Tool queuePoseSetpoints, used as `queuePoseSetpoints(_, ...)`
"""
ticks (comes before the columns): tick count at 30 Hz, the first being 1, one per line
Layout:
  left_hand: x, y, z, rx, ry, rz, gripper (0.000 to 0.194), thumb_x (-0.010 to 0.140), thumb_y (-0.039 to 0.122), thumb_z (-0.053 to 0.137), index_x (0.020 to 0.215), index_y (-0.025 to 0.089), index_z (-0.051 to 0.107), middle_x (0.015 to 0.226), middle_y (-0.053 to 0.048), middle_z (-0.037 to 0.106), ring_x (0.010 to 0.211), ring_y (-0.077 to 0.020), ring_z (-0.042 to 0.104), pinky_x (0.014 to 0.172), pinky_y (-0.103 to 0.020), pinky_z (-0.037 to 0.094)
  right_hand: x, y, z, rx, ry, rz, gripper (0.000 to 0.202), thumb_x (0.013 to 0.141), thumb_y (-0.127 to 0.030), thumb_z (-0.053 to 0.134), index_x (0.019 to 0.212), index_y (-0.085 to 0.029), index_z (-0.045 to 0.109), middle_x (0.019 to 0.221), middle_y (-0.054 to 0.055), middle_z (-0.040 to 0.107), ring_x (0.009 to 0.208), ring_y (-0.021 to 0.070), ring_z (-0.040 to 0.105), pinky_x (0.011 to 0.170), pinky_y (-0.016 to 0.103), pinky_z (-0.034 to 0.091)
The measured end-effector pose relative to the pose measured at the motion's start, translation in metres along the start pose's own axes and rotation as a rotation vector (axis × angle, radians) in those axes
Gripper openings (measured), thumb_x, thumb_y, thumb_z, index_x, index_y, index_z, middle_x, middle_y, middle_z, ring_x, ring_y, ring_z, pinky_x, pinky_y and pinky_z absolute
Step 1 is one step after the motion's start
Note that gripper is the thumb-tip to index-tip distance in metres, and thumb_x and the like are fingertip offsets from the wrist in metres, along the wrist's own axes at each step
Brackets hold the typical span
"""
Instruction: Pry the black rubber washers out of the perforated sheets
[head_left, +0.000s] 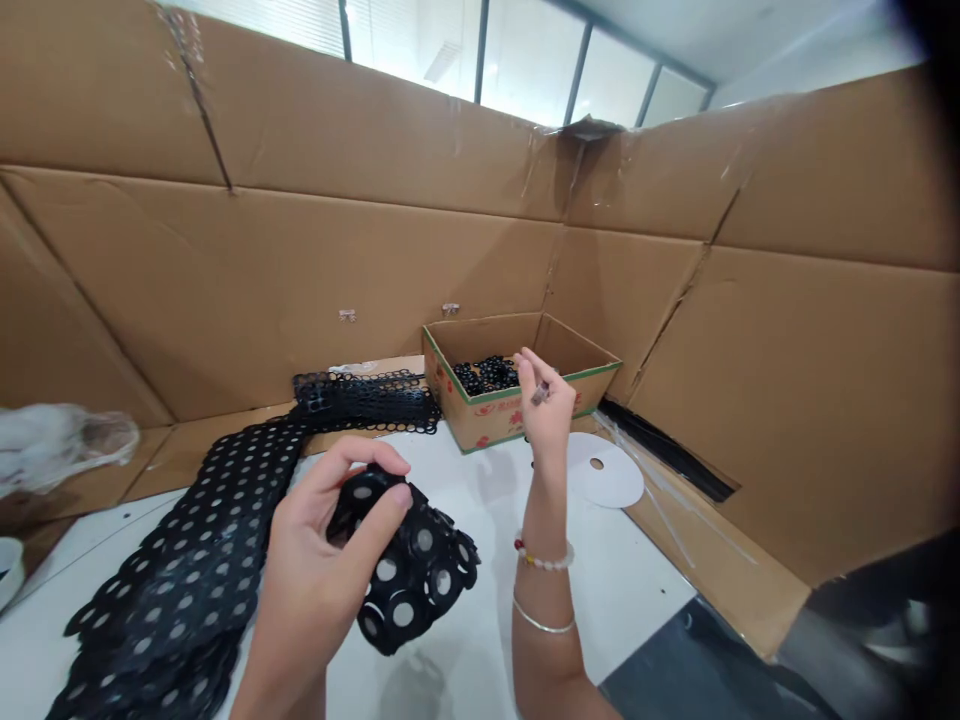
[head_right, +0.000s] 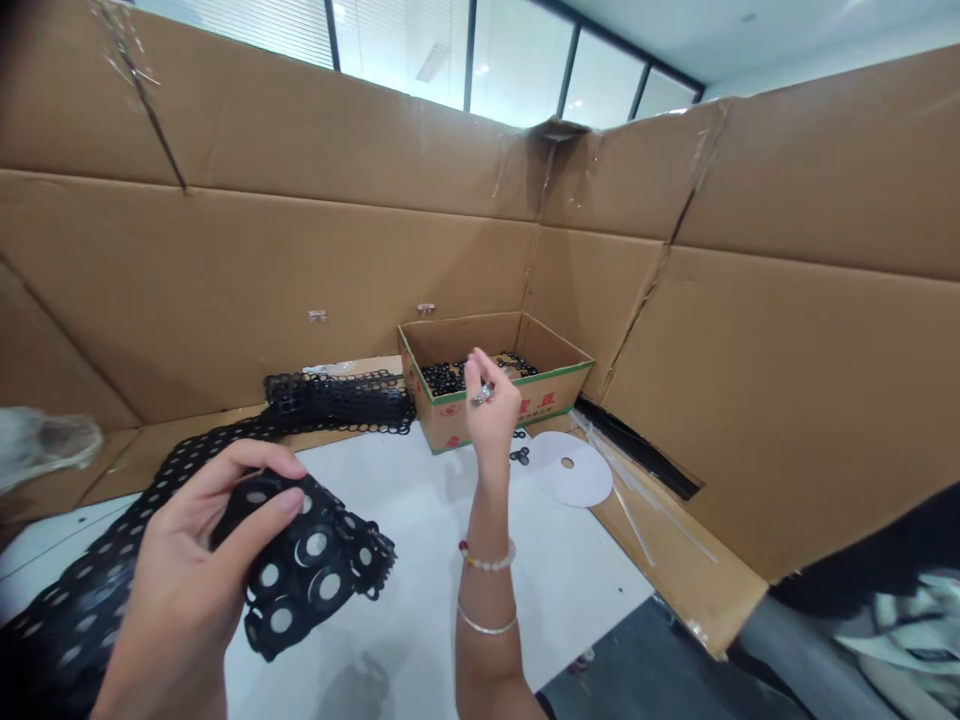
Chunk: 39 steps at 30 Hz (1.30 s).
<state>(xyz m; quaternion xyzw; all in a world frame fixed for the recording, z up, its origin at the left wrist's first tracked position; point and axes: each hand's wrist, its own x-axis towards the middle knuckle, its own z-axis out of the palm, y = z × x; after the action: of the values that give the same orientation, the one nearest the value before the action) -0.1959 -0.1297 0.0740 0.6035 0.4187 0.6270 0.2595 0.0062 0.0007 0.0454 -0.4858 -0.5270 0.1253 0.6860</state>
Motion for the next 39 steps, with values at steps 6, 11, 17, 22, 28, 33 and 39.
queuePoseSetpoints(6, -0.004, 0.0, -0.002, -0.116, 0.21, -0.069, 0.014, 0.083, 0.031, 0.072, 0.093, 0.026, 0.064, 0.078, 0.002, 0.053, 0.059, -0.01, 0.047, 0.043, -0.015, 0.04, -0.052, -0.081, -0.011, 0.356, -0.1, -0.033, 0.044, 0.096, -0.042, 0.048, 0.062, -0.019, 0.067, 0.062, 0.002, 0.068, 0.059, 0.0124, 0.062, 0.066, 0.027, 0.05)
queuePoseSetpoints(11, -0.002, 0.002, -0.007, -0.128, 0.363, -0.044, 0.019, 0.082, 0.035, 0.073, 0.097, 0.027, 0.065, 0.094, -0.001, 0.053, 0.074, -0.0135, 0.051, 0.046, -0.014, 0.048, -0.084, -0.111, 0.002, 0.29, -0.347, -0.015, 0.045, 0.093, -0.039, 0.053, 0.054, -0.018, 0.051, 0.048, -0.002, 0.051, 0.047, 0.0077, 0.046, 0.049, 0.021, 0.038)
queuePoseSetpoints(17, -0.003, 0.005, -0.009, -0.181, 0.384, 0.013, 0.028, 0.081, 0.033, 0.075, 0.106, 0.029, 0.063, 0.1, -0.002, 0.052, 0.073, -0.0121, 0.055, 0.049, -0.014, 0.051, -0.087, -0.112, 0.011, 0.239, -0.357, -0.076, 0.023, 0.083, -0.034, 0.065, 0.068, -0.018, 0.06, 0.061, -0.002, 0.063, 0.057, 0.0085, 0.056, 0.058, 0.021, 0.045)
queuePoseSetpoints(22, -0.004, 0.008, -0.006, -0.222, 0.332, -0.007, 0.03, 0.082, 0.031, 0.074, 0.107, 0.029, 0.058, 0.08, 0.002, 0.055, 0.054, -0.0089, 0.055, 0.051, -0.019, 0.05, -0.086, -0.11, 0.01, 0.273, -0.358, -0.091, 0.015, 0.082, -0.032, 0.066, 0.075, -0.019, 0.064, 0.067, -0.001, 0.067, 0.061, 0.0101, 0.061, 0.061, 0.023, 0.05)
queuePoseSetpoints(28, -0.006, 0.012, -0.004, -0.224, 0.292, -0.047, 0.029, 0.082, 0.028, 0.073, 0.104, 0.028, 0.053, 0.067, 0.005, 0.055, 0.053, -0.0117, 0.056, 0.057, -0.023, 0.051, -0.088, -0.112, 0.009, 0.326, -0.316, -0.102, 0.008, 0.082, -0.027, 0.067, 0.082, -0.019, 0.067, 0.075, 0.0, 0.072, 0.066, 0.0105, 0.065, 0.063, 0.023, 0.053)
queuePoseSetpoints(33, -0.009, 0.015, -0.002, -0.25, 0.295, -0.05, 0.029, 0.081, 0.026, 0.074, 0.103, 0.028, 0.054, 0.064, 0.006, 0.056, 0.052, -0.0108, 0.055, 0.054, -0.021, 0.049, -0.089, -0.113, 0.009, 0.34, -0.312, -0.11, 0.006, 0.083, -0.025, 0.067, 0.083, -0.019, 0.067, 0.073, -0.002, 0.071, 0.065, 0.0083, 0.065, 0.063, 0.02, 0.053)
queuePoseSetpoints(39, -0.008, 0.015, -0.001, -0.269, 0.311, -0.057, 0.029, 0.081, 0.024, 0.074, 0.103, 0.027, 0.055, 0.064, 0.006, 0.056, 0.051, -0.0097, 0.055, 0.051, -0.018, 0.048, -0.09, -0.112, 0.008, 0.343, -0.303, -0.125, 0.004, 0.083, -0.024, 0.067, 0.084, -0.02, 0.066, 0.073, -0.004, 0.07, 0.066, 0.007, 0.064, 0.063, 0.018, 0.052)
